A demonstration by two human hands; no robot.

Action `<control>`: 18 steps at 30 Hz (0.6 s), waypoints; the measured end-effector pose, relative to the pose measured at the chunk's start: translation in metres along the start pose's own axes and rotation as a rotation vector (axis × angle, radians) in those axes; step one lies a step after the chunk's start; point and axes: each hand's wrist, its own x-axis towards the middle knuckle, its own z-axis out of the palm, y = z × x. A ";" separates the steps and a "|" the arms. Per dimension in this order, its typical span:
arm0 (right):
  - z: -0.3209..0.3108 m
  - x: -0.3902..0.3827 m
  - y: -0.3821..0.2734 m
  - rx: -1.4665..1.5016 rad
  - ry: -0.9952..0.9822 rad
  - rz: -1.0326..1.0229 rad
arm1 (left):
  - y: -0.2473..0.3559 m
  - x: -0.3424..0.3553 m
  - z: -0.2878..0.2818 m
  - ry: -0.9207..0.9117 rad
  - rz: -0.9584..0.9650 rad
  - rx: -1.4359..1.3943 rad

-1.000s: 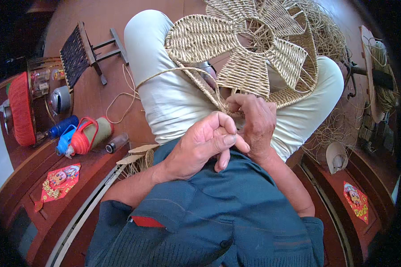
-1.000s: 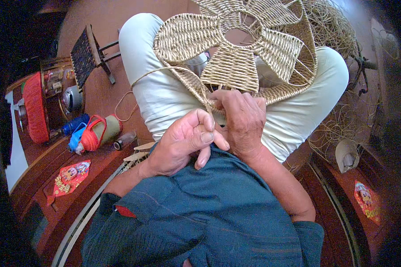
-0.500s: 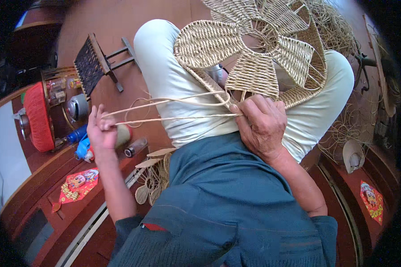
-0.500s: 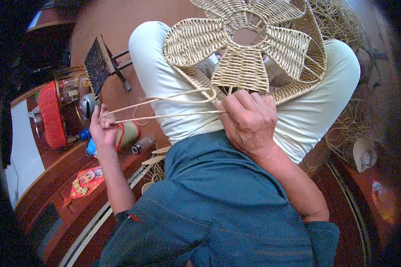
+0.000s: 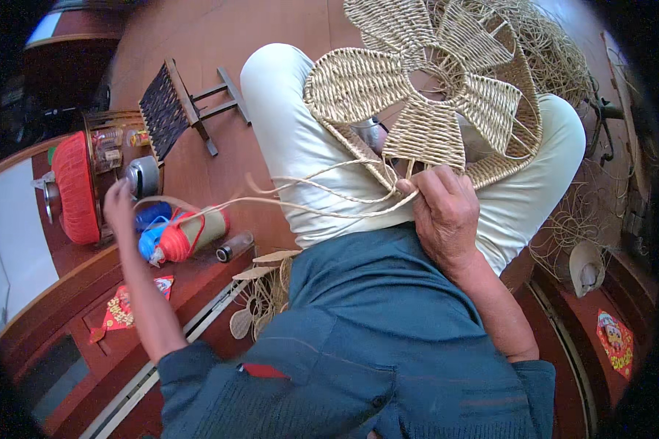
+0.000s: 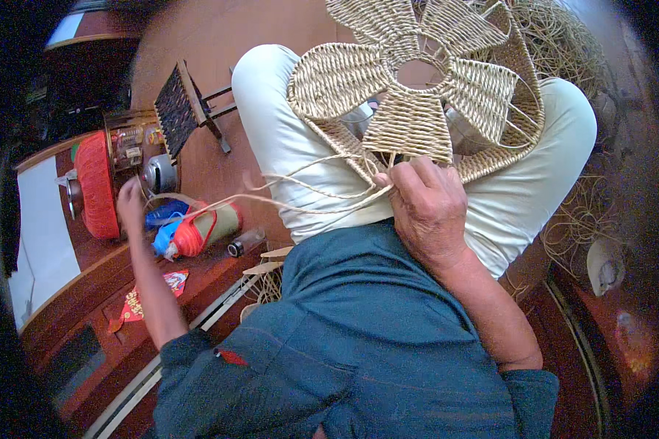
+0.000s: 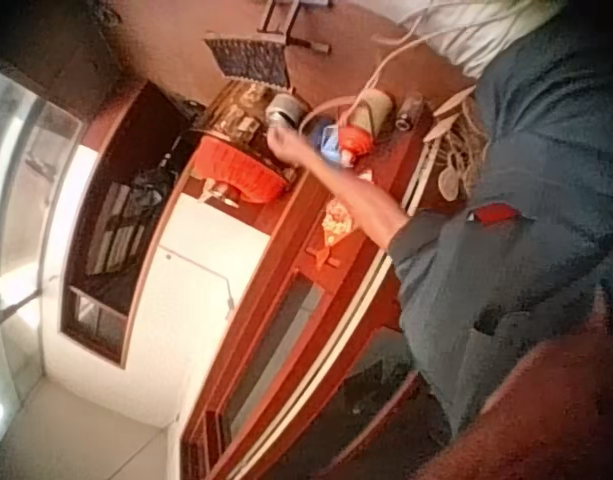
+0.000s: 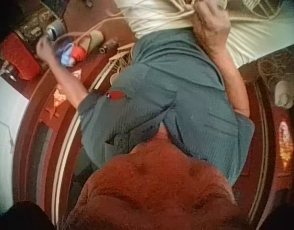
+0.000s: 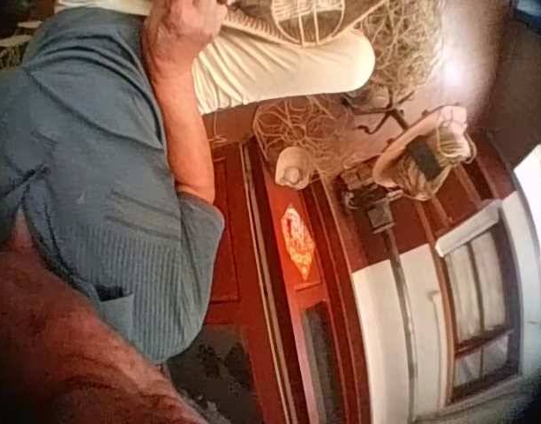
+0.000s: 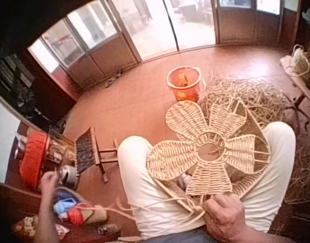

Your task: Weaving a decorative straw or rattan object shaped like a flower.

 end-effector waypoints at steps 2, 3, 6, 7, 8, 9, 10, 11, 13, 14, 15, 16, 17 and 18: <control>-0.003 -0.004 0.003 -0.023 0.005 0.001 | 0.184 -0.064 0.092 -0.162 0.256 -0.111; -0.004 -0.004 0.005 -0.012 0.017 0.004 | 0.259 -0.107 0.114 -0.215 0.426 -0.078; -0.003 -0.004 0.003 0.012 0.006 0.012 | 0.359 -0.178 0.148 -0.328 0.931 0.103; -0.003 -0.003 0.003 0.017 -0.009 0.031 | 0.374 -0.189 0.152 -0.351 0.949 0.151; -0.002 -0.002 0.003 0.018 -0.012 0.028 | 0.377 -0.194 0.158 -0.349 0.944 0.150; -0.003 -0.002 0.003 0.025 -0.014 0.022 | 0.377 -0.197 0.163 -0.426 0.964 0.110; -0.003 -0.002 0.002 0.033 -0.011 0.024 | 0.375 -0.198 0.167 -0.507 0.988 0.071; -0.003 -0.002 0.002 0.037 -0.009 0.028 | 0.371 -0.195 0.170 -0.459 0.958 0.092; -0.003 -0.002 0.003 0.016 0.008 0.003 | 0.354 -0.172 0.157 -0.366 0.908 0.034; -0.003 -0.003 0.004 0.018 0.016 0.015 | 0.341 -0.153 0.142 -0.291 0.850 0.067; -0.002 -0.002 0.004 0.028 0.024 0.005 | 0.323 -0.127 0.125 -0.213 0.791 0.095; -0.002 -0.002 0.005 0.036 0.029 -0.009 | 0.297 -0.097 0.110 -0.063 0.776 0.189; -0.003 -0.003 0.005 0.031 0.037 -0.004 | 0.261 -0.063 0.091 -0.059 0.698 0.252; -0.003 -0.002 0.005 0.048 0.033 -0.005 | 0.216 -0.030 0.062 -0.020 0.579 0.382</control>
